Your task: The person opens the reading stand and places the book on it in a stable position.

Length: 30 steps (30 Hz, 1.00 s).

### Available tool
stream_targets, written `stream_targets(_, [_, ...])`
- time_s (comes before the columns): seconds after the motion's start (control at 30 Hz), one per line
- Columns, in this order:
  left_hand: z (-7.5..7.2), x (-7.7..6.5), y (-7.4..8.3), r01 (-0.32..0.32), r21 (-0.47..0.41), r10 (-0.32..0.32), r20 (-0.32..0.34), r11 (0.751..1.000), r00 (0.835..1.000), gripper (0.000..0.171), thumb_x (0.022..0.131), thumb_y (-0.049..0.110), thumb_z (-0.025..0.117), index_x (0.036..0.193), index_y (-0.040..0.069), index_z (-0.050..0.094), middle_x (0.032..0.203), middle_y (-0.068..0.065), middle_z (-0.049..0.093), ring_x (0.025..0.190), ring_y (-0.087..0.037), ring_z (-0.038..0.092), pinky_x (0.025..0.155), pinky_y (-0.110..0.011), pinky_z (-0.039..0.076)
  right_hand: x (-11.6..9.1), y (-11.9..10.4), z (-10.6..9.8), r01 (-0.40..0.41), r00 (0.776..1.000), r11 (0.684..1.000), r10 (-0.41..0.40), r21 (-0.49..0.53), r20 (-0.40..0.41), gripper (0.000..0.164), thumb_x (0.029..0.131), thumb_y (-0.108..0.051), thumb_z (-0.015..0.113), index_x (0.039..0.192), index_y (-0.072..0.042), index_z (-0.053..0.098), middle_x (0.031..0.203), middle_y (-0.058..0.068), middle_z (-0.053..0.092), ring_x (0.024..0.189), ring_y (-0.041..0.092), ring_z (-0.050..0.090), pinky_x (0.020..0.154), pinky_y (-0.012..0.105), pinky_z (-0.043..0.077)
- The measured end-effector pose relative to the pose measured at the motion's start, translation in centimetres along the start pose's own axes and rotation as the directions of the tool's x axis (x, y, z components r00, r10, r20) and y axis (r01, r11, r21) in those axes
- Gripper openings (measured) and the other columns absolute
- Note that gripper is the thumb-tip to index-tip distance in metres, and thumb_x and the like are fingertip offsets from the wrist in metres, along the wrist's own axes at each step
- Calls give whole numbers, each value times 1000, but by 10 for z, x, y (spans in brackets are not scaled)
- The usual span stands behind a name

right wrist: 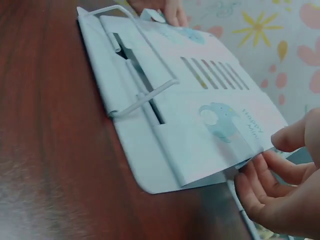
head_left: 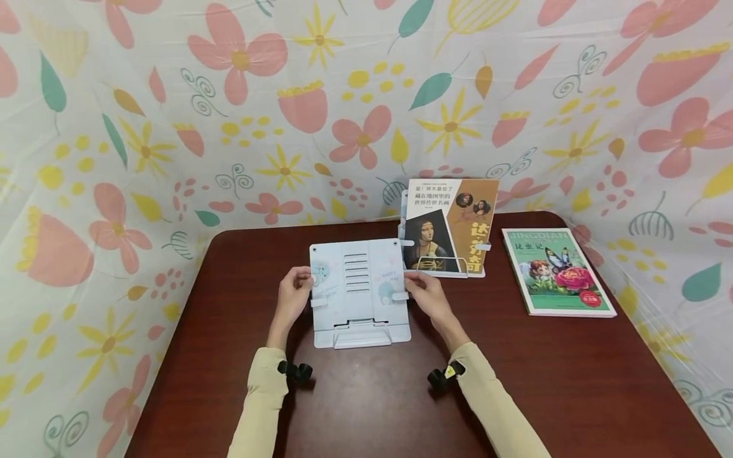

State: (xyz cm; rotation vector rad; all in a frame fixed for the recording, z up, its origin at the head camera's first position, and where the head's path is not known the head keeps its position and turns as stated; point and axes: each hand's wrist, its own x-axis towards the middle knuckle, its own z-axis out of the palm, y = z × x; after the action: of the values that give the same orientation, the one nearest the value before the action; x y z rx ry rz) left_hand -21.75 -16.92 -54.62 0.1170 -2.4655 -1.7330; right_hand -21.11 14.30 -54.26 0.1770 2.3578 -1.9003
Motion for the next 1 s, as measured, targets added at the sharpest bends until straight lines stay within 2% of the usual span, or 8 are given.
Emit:
stream_targets(0.2, [-9, -6, 19, -81, -48, 79, -47, 996, 996, 19, 97, 3, 60, 115, 0, 67, 105, -19, 67, 87, -11, 60, 77, -16, 46, -3, -19, -7, 88, 996, 995, -88, 49, 7, 31, 102, -8, 55, 127, 9, 62, 121, 27, 64, 99, 19, 65, 94, 40, 56])
stream_targets(0.37, [-23, -14, 36, -100, -48, 98, -35, 994, 995, 17, 99, 6, 62, 115, 1, 68, 104, -19, 67, 85, -7, 61, 76, -13, 48, -11, -36, -17, 137, 990, 989, -139, 58, 36, 30, 103, -7, 55, 127, 7, 62, 123, 28, 64, 100, 21, 68, 87, 24, 57])
stream_targets(0.47, [-29, -20, 44, -101, -49, 101, -12, 994, 995, 18, 100, 7, 62, 116, -1, 67, 105, -22, 67, 88, -15, 63, 77, -12, 49, -17, -45, -21, 169, 985, 984, -171, 50, 37, 28, 102, -6, 56, 126, 7, 62, 121, 28, 64, 98, 18, 68, 82, 17, 55])
stream_targets(0.57, [-33, -25, 50, -106, -64, 106, 0, 992, 994, 18, 99, 3, 62, 114, -6, 66, 104, -27, 67, 91, -30, 64, 77, -12, 50, -21, -50, -22, 191, 981, 980, -193, 51, 35, 26, 102, -5, 56, 124, 8, 62, 119, 29, 65, 97, 15, 68, 82, 17, 55])
stream_targets(0.67, [-37, -36, 64, -115, -68, 115, 1, 991, 993, 17, 98, 0, 62, 112, -9, 66, 101, -29, 66, 91, -35, 64, 76, -13, 51, -23, -52, -24, 210, 977, 977, -212, 46, 36, 24, 101, -3, 57, 122, 8, 63, 118, 29, 66, 96, 15, 68, 82, 18, 56])
stream_targets(0.8, [-39, -50, 79, -143, -79, 142, -9, 987, 990, 14, 96, -3, 64, 108, -10, 67, 97, -28, 67, 85, -24, 64, 75, -14, 52, -26, -53, -27, 250, 967, 967, -252, 43, 38, 21, 100, 0, 58, 117, 9, 63, 114, 29, 66, 94, 17, 69, 80, 17, 56])
stream_targets(1.0, [-41, -60, 80, -203, -105, 203, -16, 973, 979, 12, 93, -7, 66, 104, -11, 66, 95, -28, 66, 80, -11, 60, 72, -15, 51, -32, -54, -29, 289, 955, 951, -294, 109, 38, 17, 99, 0, 60, 111, 11, 62, 105, 26, 65, 87, 9, 67, 81, 20, 57])
